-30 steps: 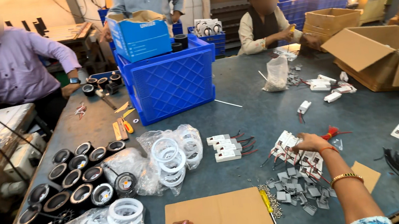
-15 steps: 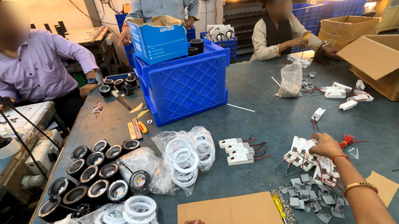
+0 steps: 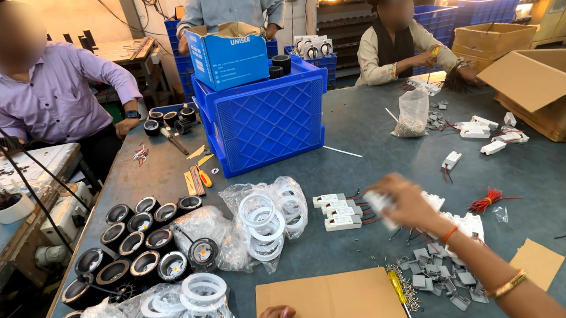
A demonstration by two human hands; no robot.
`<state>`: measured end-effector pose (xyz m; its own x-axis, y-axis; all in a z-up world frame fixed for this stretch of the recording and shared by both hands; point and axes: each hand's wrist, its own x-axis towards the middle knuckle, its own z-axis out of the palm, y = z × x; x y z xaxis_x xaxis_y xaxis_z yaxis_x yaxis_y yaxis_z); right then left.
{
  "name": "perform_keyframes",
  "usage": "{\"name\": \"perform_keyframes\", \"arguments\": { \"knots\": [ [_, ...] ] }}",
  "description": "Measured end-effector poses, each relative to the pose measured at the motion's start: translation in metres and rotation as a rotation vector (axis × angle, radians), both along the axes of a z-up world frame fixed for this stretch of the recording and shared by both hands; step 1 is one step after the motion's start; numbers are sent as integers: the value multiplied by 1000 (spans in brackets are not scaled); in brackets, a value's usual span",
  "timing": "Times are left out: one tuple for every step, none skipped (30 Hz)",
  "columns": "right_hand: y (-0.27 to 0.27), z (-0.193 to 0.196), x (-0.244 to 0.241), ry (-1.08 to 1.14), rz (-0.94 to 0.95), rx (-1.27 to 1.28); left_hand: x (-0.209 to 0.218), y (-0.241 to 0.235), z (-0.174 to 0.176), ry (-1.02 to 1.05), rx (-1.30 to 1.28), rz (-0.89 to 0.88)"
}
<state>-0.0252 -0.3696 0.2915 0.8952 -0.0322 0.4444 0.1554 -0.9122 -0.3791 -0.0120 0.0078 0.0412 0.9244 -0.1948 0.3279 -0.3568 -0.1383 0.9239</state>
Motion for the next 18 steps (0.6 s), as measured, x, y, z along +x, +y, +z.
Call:
{"name": "perform_keyframes", "arguments": {
  "knots": [
    [29,-4,-7,20,131,-57,-2,1,5,-31,32,11],
    [58,-10,-16,74,275,-113,-2,3,9,-76,56,6],
    [86,-20,-26,129,418,-168,-3,6,12,-121,80,1],
    [114,-32,-39,210,469,-105,-5,9,12,-164,105,-6],
    [140,-44,-47,262,544,-166,-6,11,12,-91,-21,-35],
    [165,-56,-56,318,612,-225,-7,11,10,-15,-147,-71],
    [183,-65,-62,338,694,-216,-9,12,6,62,-273,-106],
    [194,-73,-71,360,761,-206,-8,13,4,79,-345,-102],
    [204,-80,-78,349,760,-190,-3,17,4,97,-416,-97],
    [212,-85,-83,336,757,-179,-1,15,7,115,-490,-93],
    [212,-87,-91,323,754,-168,-7,12,10,118,-440,-80],
    [206,-87,-97,319,713,-122,-14,14,16,119,-388,-62],
    [196,-87,-100,313,671,-77,-20,15,24,119,-336,-45],
    [185,-88,-101,306,636,-33,-25,15,34,95,-287,-35],
    [168,-88,-99,251,556,-64,-30,14,43,70,-238,-25],
    [146,-87,-94,198,480,-95,-35,15,52,47,-189,-13],
    [122,-86,-90,160,385,-159,-38,14,60,20,-99,20],
    [97,-85,-89,121,294,-225,-40,13,66,-11,-9,54]
  ]
}}
